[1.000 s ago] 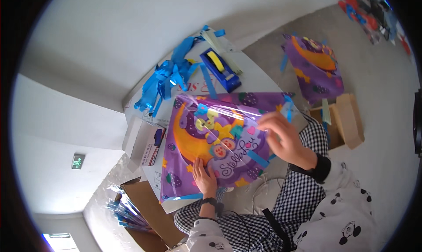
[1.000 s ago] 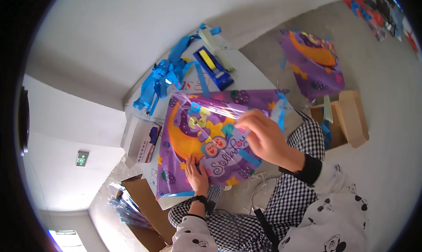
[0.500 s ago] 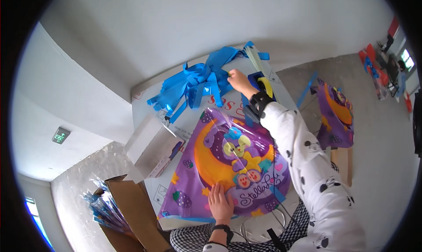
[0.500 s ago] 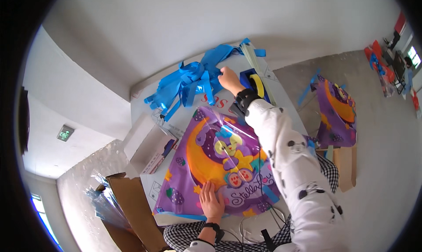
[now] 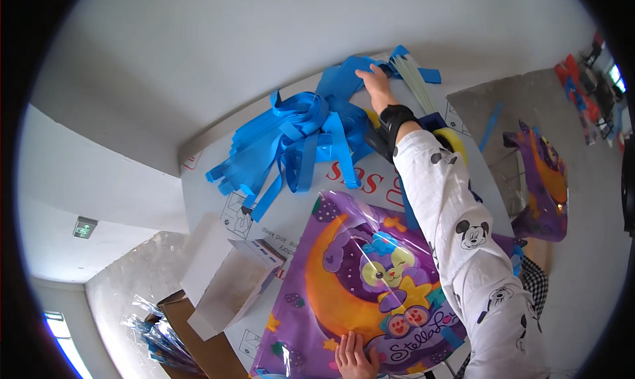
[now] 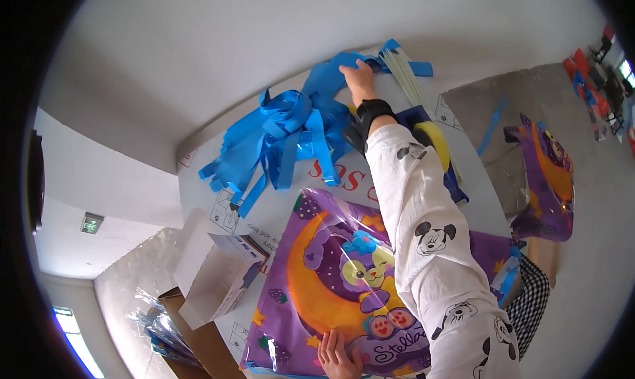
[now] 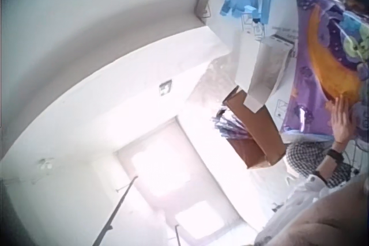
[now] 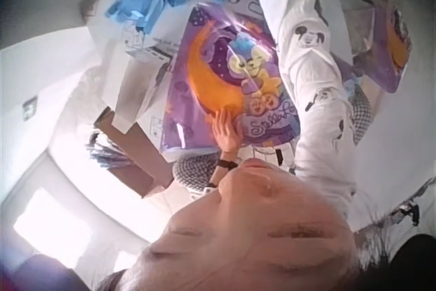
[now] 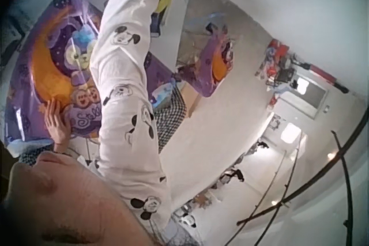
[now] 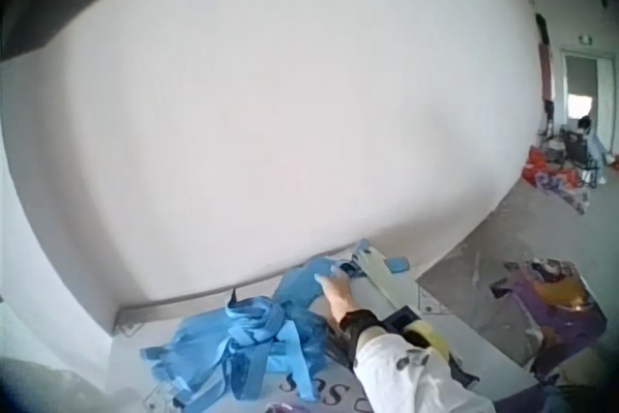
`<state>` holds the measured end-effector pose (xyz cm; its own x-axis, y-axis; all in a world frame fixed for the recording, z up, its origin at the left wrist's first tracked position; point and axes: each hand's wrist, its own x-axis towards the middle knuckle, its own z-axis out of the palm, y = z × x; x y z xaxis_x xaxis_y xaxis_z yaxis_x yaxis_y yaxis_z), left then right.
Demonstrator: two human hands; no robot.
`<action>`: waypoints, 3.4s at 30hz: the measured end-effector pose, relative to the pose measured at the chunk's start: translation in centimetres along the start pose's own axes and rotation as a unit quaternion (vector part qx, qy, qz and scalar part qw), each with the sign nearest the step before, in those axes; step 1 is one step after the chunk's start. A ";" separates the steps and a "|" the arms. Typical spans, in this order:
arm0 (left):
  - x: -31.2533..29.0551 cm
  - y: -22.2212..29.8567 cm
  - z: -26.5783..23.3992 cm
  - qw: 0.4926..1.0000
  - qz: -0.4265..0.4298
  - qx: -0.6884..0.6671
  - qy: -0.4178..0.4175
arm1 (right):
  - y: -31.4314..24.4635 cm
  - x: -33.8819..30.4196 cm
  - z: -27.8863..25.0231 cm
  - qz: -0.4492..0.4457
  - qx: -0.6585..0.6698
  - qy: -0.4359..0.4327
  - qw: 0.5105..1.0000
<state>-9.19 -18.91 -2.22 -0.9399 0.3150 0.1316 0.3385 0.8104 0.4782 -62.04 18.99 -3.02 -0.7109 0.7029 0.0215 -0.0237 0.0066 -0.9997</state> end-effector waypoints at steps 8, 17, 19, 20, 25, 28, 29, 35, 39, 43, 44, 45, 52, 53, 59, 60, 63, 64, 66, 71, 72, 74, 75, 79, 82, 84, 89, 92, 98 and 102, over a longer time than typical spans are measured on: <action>0.4 0.0 0.2 1.000 0.008 0.001 0.012 | -6.0 -2.8 0.2 -0.046 0.143 0.019 0.988; 0.0 0.3 -0.2 1.000 0.004 0.017 0.007 | -14.8 -6.2 -0.4 -0.001 0.345 -0.097 0.933; -0.1 0.2 -0.3 1.000 0.005 0.008 0.005 | -18.8 -7.5 -0.7 -0.002 0.342 -0.131 0.931; -0.1 0.1 -0.4 1.000 0.000 0.007 0.011 | -20.8 -8.3 -0.9 -0.025 0.342 -0.150 0.927; 0.0 0.1 -0.4 1.000 0.013 0.009 0.024 | -31.8 -11.7 -6.0 -0.100 0.335 -0.209 0.913; 0.1 0.3 -0.7 0.999 0.025 0.004 0.047 | -38.1 -15.1 -12.1 -0.183 0.331 -0.291 0.879; 0.1 0.2 -0.6 0.998 0.027 0.007 0.056 | -39.9 -16.9 -14.3 -0.222 0.314 -0.329 0.863; -1.4 -0.1 -0.2 0.997 0.047 -0.028 0.062 | -43.9 -31.9 -28.7 -0.272 0.263 -0.277 0.883; -1.3 5.0 -4.2 0.974 0.039 -0.139 0.173 | -40.3 -44.6 -36.5 -0.143 0.295 -0.202 0.923; -5.9 18.7 -16.0 0.855 0.011 -0.515 -0.057 | -34.1 -55.9 -41.1 0.019 0.239 -0.201 0.950; -7.6 20.8 -16.9 0.860 -0.006 -0.506 -0.069 | -32.9 -58.4 -42.1 0.040 0.246 -0.195 0.949; -8.9 22.6 -17.4 0.851 0.050 -0.512 -0.106 | -32.2 -60.4 -42.9 0.026 0.224 -0.170 0.959; -14.7 24.4 -12.8 0.834 0.022 -0.497 -0.237 | -25.7 -66.0 -47.5 0.095 0.266 -0.051 0.958; -15.1 24.5 -12.2 0.833 0.017 -0.490 -0.257 | -24.8 -66.2 -48.1 0.130 0.286 -0.018 0.949; -18.1 24.9 -9.4 0.813 -0.086 -0.486 -0.309 | -21.5 -67.9 -49.7 0.202 0.346 0.041 0.915; -18.1 25.0 -9.2 0.824 -0.076 -0.460 -0.321 | -21.3 -67.9 -50.0 0.236 0.374 0.028 0.896; -17.2 25.9 -9.0 0.845 -0.048 -0.422 -0.324 | -20.4 -67.5 -51.1 0.337 0.423 -0.050 0.840; -16.8 26.4 -9.1 0.856 -0.023 -0.412 -0.310 | -19.9 -67.6 -51.4 0.360 0.409 -0.045 0.838; -16.3 26.9 -9.6 0.848 -0.029 -0.421 -0.322 | -19.7 -67.6 -51.8 0.367 0.402 -0.046 0.838; -15.1 27.7 -9.7 0.819 -0.161 -0.495 -0.242 | -19.7 -67.3 -52.4 0.357 0.435 -0.086 0.822; -14.6 27.4 -9.7 0.818 -0.141 -0.479 -0.285 | -19.7 -67.3 -52.3 0.359 0.436 -0.084 0.821; -14.4 26.4 -9.5 0.816 -0.107 -0.438 -0.360 | -19.6 -67.3 -52.0 0.335 0.419 -0.095 0.839; -14.4 26.0 -9.5 0.816 -0.109 -0.438 -0.362 | -19.5 -67.4 -52.0 0.336 0.419 -0.094 0.838; -14.7 25.0 -9.7 0.811 -0.154 -0.431 -0.364 | -19.4 -67.7 -51.8 0.386 0.426 -0.074 0.814; -15.3 25.2 -9.4 0.820 -0.156 -0.492 -0.246 | -19.0 -68.3 -51.8 0.408 0.417 -0.059 0.810; -15.7 24.3 -8.9 0.846 -0.120 -0.498 -0.145 | -18.9 -68.6 -51.7 0.419 0.413 -0.047 0.808; -16.2 22.2 -8.8 0.898 0.028 -0.369 -0.236 | -19.0 -68.8 -51.5 0.410 0.394 -0.058 0.820; -16.3 23.6 -8.9 0.876 0.066 -0.390 -0.276 | -19.9 -68.8 -50.7 0.377 0.332 -0.083 0.861; -15.9 22.9 -9.3 0.856 0.070 -0.378 -0.346 | -20.9 -68.2 -50.9 0.325 0.289 -0.102 0.895; -16.6 22.7 -8.9 0.841 -0.020 -0.406 -0.358 | -20.5 -68.3 -50.6 0.339 0.278 -0.084 0.895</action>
<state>13.72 -10.18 14.21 -0.5850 0.7469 -0.3162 -0.1080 0.3147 0.9430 22.57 6.89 15.38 -0.7889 0.2933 -0.5401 0.1409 -0.7692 -0.6233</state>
